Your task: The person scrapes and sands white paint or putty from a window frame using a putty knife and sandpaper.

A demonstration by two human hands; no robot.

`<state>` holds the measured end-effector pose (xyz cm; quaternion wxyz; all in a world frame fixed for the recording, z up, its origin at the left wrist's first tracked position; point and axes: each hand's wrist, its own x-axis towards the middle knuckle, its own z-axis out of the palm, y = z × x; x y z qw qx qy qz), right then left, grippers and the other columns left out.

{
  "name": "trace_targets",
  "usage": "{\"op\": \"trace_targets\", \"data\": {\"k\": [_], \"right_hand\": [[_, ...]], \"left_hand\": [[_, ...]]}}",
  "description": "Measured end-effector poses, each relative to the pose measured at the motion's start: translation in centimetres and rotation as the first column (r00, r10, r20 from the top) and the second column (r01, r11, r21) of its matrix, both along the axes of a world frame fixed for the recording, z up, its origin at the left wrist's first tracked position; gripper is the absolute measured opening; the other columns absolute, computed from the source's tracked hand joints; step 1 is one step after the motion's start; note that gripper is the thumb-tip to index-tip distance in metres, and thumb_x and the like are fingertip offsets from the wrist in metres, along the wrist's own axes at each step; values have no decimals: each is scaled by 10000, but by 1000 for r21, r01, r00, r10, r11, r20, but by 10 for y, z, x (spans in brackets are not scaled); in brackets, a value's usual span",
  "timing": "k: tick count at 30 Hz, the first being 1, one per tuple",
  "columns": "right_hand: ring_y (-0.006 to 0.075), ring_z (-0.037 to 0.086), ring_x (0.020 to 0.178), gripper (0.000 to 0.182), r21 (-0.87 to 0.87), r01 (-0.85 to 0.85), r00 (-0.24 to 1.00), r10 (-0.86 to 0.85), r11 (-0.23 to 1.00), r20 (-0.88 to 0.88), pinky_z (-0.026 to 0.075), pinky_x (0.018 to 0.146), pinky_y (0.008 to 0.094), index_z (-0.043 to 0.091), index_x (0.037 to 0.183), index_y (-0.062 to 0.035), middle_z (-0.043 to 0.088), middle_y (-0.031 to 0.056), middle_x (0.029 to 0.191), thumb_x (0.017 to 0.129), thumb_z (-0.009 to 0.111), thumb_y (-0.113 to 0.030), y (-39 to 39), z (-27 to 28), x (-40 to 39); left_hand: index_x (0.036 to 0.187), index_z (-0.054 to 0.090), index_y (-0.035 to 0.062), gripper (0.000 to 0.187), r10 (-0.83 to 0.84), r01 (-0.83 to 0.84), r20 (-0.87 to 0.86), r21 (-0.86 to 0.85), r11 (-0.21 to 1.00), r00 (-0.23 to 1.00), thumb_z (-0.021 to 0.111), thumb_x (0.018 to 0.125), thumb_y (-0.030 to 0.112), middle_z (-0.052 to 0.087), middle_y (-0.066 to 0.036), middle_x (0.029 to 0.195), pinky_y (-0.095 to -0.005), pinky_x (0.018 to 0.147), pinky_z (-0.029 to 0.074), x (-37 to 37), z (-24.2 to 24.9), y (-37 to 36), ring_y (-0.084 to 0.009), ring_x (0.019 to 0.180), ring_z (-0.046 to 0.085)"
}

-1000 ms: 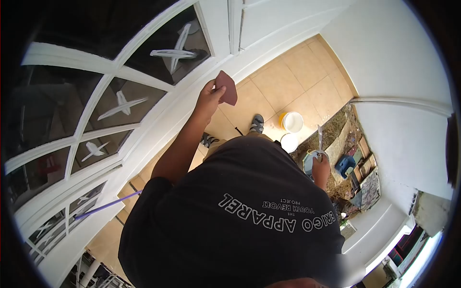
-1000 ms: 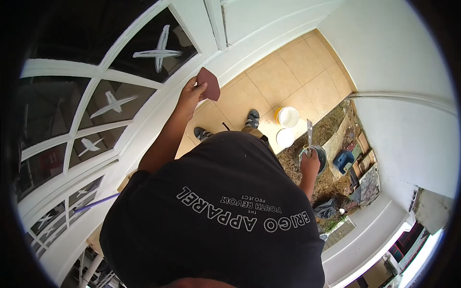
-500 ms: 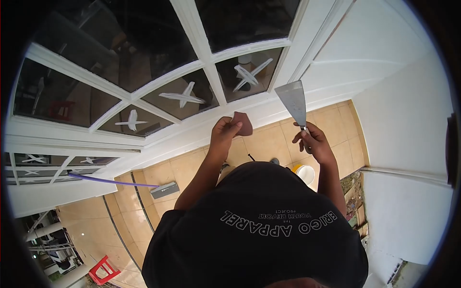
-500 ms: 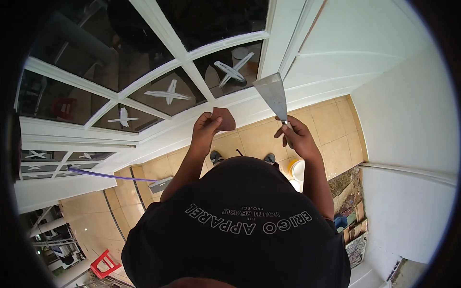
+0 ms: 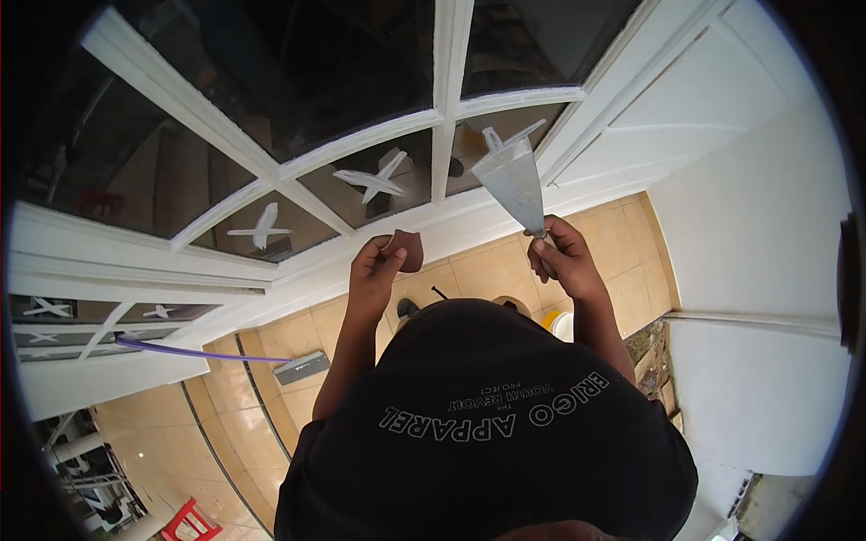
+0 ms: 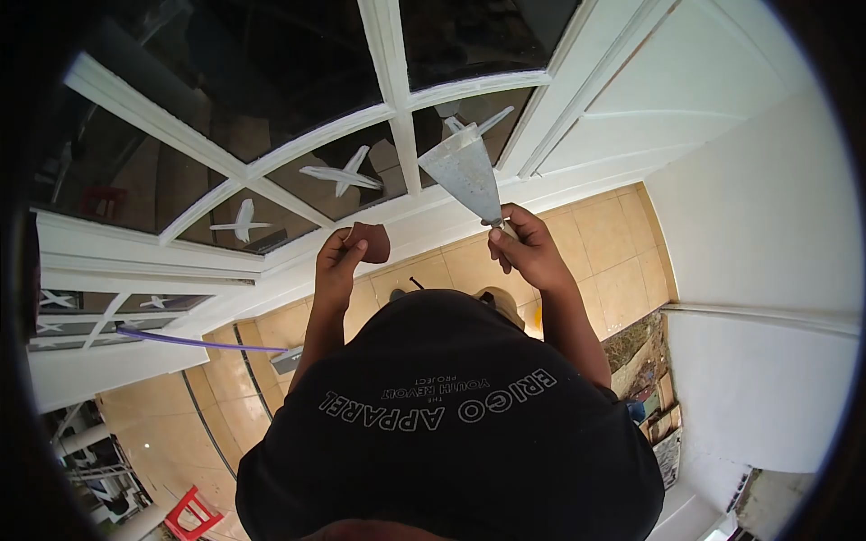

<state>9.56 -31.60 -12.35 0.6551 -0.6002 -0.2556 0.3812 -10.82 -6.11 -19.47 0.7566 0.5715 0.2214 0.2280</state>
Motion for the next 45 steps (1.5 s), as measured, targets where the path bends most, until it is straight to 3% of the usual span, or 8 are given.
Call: {"op": "trace_targets", "data": {"k": [7,13,17,19,22,26,30,45], "right_hand": [[42,548,610,203,18,156,987,-157,988,31,452,506,225,639,1159,-48,597,-20,801,977,711,-101,-7,-5,-22],[63,510,755,518,-30,341,889,-312,940,335,448,611,234,491,1215,-93,548,-9,956,807,764,72,-46,4,13],[139,563,818,403,133,488,663,-465,863,586,461,705,292,561,1116,-72,579,39,908,775,691,99,-80,72,84],[200,594,747,388,382,395,195,-483,835,854,471,665,306,627,1086,-31,608,92,882,730,699,105,-81,123,113],[266,635,741,450,500,273,-95,-494,822,864,504,669,342,670,1150,12,648,150,928,710,710,99,-84,194,134],[277,676,790,463,557,159,-246,-514,815,822,526,680,351,674,1234,15,669,175,946,776,673,86,-76,271,139],[255,683,786,378,569,127,-401,-483,812,779,530,669,352,696,1240,8,682,165,947,874,636,81,-53,323,138],[192,565,648,262,617,133,-582,-443,776,682,432,572,335,744,1246,-67,626,112,846,997,664,-73,16,397,151]], "left_hand": [[1224,646,-9,251,-188,189,-30,46,981,982,665,976,24,727,-86,1158,-316,998,485,15,43,22,-149,1080,667],[1197,561,-2,377,-323,357,352,-32,934,879,506,825,-10,616,-72,1047,-386,950,494,44,51,30,-204,1018,632],[679,430,102,374,-486,196,399,580,790,777,760,848,150,461,-15,715,-344,693,502,74,129,62,-149,685,467],[650,427,108,394,-395,2,327,769,640,858,801,773,106,453,-14,654,-336,657,487,81,188,58,-169,631,465],[718,594,130,216,-329,-263,362,914,307,872,789,687,44,582,-25,747,-314,616,452,97,260,44,-178,646,537],[892,759,147,326,-338,-578,479,747,-329,810,760,590,25,659,-7,833,-309,586,427,116,350,20,-167,676,597],[936,782,142,361,-341,-666,586,529,-526,735,726,598,30,699,-7,890,-305,605,458,148,418,3,-166,714,606],[1320,714,243,611,-224,-559,670,337,-758,708,691,726,103,724,65,1302,-304,798,598,248,495,2,-217,1013,690]]}}
